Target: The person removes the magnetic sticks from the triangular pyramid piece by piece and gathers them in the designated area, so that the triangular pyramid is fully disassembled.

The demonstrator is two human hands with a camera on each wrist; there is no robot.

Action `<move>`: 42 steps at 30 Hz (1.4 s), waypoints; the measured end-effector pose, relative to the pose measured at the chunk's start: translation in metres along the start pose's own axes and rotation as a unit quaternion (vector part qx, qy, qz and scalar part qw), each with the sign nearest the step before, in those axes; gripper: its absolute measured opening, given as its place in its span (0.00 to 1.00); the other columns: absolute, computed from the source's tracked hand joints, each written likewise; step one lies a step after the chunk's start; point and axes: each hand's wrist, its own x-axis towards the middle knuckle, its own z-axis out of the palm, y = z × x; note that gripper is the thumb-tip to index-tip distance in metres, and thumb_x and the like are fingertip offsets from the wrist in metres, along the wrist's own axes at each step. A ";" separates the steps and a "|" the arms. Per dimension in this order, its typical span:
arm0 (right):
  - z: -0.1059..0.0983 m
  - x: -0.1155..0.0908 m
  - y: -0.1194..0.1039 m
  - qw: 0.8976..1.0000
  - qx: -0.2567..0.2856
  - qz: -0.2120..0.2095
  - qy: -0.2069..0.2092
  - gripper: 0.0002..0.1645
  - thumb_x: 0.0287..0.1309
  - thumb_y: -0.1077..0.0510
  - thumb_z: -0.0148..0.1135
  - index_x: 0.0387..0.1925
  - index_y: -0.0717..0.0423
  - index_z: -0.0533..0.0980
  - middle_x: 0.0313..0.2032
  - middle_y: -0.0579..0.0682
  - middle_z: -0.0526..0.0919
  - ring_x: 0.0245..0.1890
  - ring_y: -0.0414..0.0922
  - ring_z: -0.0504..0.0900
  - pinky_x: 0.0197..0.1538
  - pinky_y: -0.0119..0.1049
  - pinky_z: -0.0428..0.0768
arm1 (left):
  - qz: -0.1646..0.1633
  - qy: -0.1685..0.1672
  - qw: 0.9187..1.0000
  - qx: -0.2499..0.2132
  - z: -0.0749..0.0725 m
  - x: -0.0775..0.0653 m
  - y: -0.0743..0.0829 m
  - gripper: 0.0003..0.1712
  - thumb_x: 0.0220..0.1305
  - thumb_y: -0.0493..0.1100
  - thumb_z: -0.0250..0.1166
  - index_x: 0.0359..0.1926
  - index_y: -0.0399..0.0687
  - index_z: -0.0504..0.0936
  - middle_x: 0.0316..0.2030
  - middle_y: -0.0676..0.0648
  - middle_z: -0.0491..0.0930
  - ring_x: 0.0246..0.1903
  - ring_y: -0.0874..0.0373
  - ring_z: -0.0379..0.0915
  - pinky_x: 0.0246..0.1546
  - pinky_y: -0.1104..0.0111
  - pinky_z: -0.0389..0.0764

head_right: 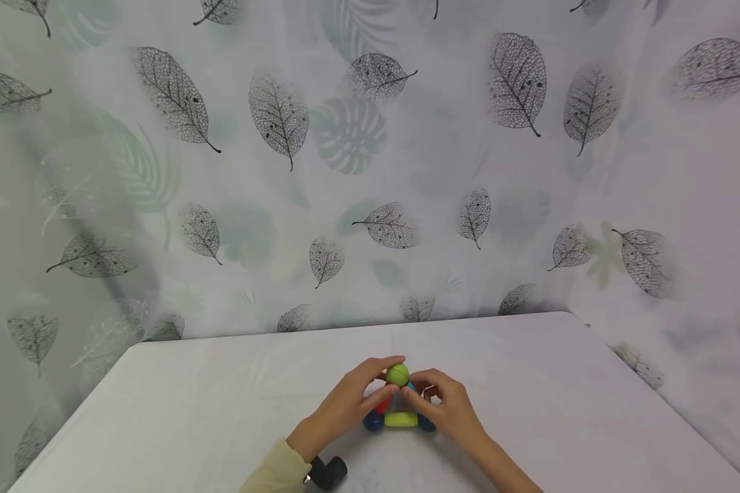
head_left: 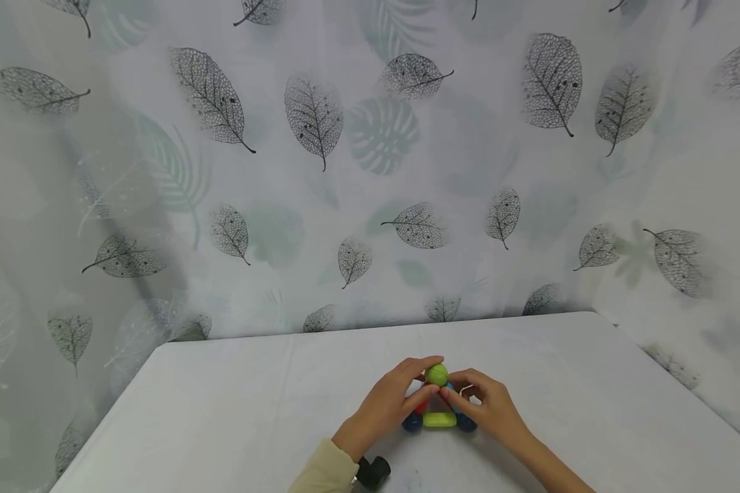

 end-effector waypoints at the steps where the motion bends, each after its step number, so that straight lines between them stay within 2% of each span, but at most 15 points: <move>1: 0.000 0.000 0.000 1.000 0.005 0.001 -0.003 0.13 0.55 0.70 0.67 0.42 0.58 0.81 0.35 0.52 0.84 0.34 0.32 0.79 0.31 0.32 0.81 | -0.001 0.000 1.000 -0.001 -0.001 0.000 0.000 0.28 0.72 0.50 0.57 0.70 0.57 0.66 0.56 0.52 0.76 0.49 0.63 0.77 0.51 0.66 0.79; 9: -0.001 0.001 0.001 1.000 0.015 -0.003 -0.009 0.11 0.55 0.70 0.66 0.41 0.59 0.81 0.35 0.52 0.85 0.31 0.34 0.79 0.31 0.30 0.81 | -0.003 0.026 0.999 -0.024 -0.010 -0.001 -0.005 0.27 0.68 0.45 0.63 0.66 0.51 0.70 0.54 0.51 0.76 0.46 0.63 0.78 0.49 0.63 0.80; 16: -0.002 0.000 -0.001 1.000 0.001 0.025 -0.015 0.10 0.56 0.67 0.67 0.42 0.58 0.81 0.35 0.49 0.85 0.32 0.33 0.79 0.33 0.30 0.81 | -0.005 0.056 0.997 -0.054 -0.018 -0.001 -0.014 0.24 0.63 0.41 0.67 0.60 0.48 0.75 0.51 0.50 0.78 0.43 0.59 0.78 0.45 0.62 0.81; 22: -0.002 -0.001 0.000 0.999 -0.012 0.031 -0.015 0.10 0.57 0.66 0.67 0.42 0.58 0.81 0.35 0.48 0.84 0.33 0.33 0.79 0.33 0.30 0.81 | -0.016 0.057 0.996 -0.073 -0.021 -0.003 -0.023 0.25 0.64 0.40 0.66 0.62 0.50 0.73 0.50 0.48 0.78 0.40 0.58 0.80 0.45 0.60 0.82; 28: -0.004 -0.001 -0.001 0.999 -0.010 0.043 -0.017 0.10 0.57 0.66 0.67 0.42 0.57 0.82 0.35 0.48 0.84 0.34 0.32 0.78 0.34 0.30 0.81 | -0.059 0.053 0.995 -0.066 -0.025 -0.007 -0.033 0.22 0.65 0.41 0.64 0.59 0.49 0.74 0.49 0.50 0.78 0.39 0.59 0.78 0.43 0.61 0.81; 35: -0.006 -0.002 -0.002 0.998 -0.012 0.053 -0.024 0.10 0.58 0.65 0.66 0.43 0.57 0.81 0.36 0.47 0.84 0.35 0.32 0.78 0.34 0.29 0.81 | -0.128 0.038 0.987 -0.090 -0.027 -0.012 -0.048 0.22 0.65 0.43 0.64 0.58 0.42 0.73 0.51 0.47 0.77 0.44 0.56 0.77 0.46 0.60 0.81; 39: -0.007 -0.001 -0.003 0.998 -0.007 0.053 -0.022 0.10 0.59 0.64 0.66 0.43 0.58 0.81 0.37 0.46 0.84 0.35 0.33 0.78 0.35 0.30 0.82 | -0.145 0.036 0.986 -0.073 -0.028 -0.013 -0.053 0.20 0.64 0.42 0.66 0.56 0.43 0.75 0.50 0.48 0.77 0.46 0.56 0.75 0.49 0.58 0.80; 42: -0.007 0.000 -0.003 0.999 -0.003 0.051 -0.019 0.10 0.58 0.64 0.67 0.42 0.57 0.81 0.36 0.46 0.84 0.34 0.33 0.79 0.35 0.30 0.82 | -0.144 0.032 0.987 -0.055 -0.029 -0.013 -0.056 0.19 0.63 0.41 0.66 0.55 0.44 0.76 0.49 0.48 0.78 0.48 0.54 0.75 0.53 0.55 0.78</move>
